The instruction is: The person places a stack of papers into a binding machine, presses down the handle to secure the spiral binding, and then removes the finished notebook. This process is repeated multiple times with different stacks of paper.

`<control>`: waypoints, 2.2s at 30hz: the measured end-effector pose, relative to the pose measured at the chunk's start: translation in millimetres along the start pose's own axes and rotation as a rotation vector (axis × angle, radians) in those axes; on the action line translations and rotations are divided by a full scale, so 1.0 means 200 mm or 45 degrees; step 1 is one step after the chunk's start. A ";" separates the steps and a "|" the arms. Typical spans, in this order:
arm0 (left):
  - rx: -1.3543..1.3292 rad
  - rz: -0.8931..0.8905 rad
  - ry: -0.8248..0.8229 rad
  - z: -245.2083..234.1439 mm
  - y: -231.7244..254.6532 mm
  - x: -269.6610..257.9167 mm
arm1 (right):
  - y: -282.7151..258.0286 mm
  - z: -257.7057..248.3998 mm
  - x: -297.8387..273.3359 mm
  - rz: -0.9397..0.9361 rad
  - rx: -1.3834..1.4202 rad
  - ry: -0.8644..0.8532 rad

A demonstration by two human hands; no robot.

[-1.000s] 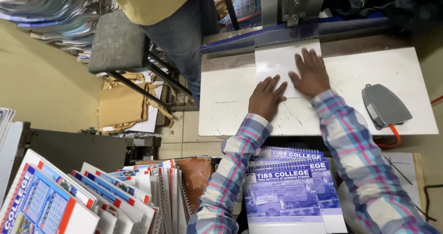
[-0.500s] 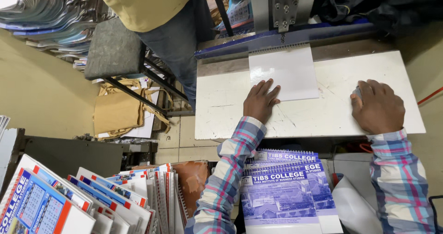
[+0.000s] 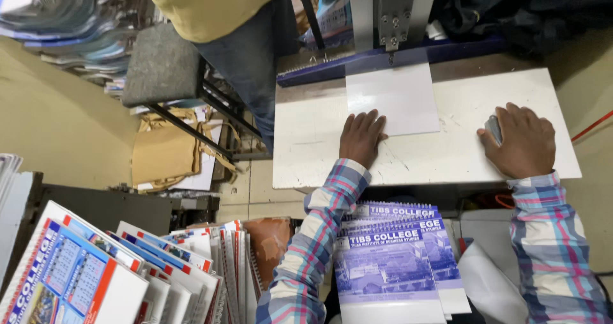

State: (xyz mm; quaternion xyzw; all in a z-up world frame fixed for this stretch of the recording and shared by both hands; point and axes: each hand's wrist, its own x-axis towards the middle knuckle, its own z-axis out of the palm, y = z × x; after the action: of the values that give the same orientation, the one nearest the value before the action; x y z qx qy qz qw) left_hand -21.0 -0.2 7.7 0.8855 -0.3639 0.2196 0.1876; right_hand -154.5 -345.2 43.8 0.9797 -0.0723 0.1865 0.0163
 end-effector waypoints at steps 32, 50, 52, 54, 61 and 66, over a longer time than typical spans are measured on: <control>1.028 -0.714 0.292 -2.43 0.68 -0.89 | -0.78 -0.71 -0.54 -0.846 0.238 -0.444; 0.499 0.132 1.374 -2.65 1.08 -0.68 | -1.23 -1.50 -0.42 -0.971 1.641 0.024; -0.234 0.010 1.659 -2.48 1.13 -0.31 | -1.20 -1.42 -0.44 -0.820 1.674 0.067; -0.629 -0.255 1.612 -2.22 0.99 -0.29 | -1.07 -1.31 -0.41 -0.687 1.684 0.105; 0.156 -0.241 0.874 -1.67 0.87 -0.08 | -0.68 -1.18 0.01 -0.460 1.117 0.309; 0.092 0.082 0.616 -1.32 0.70 0.15 | -0.72 -1.31 0.21 -0.705 0.508 0.199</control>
State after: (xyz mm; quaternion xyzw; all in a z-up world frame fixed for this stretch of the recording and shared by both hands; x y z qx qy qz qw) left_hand -170.0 18.7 267.7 0.8011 -0.3284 0.4442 0.2303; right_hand -190.3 -193.8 301.4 0.9287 0.2356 0.2599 -0.1202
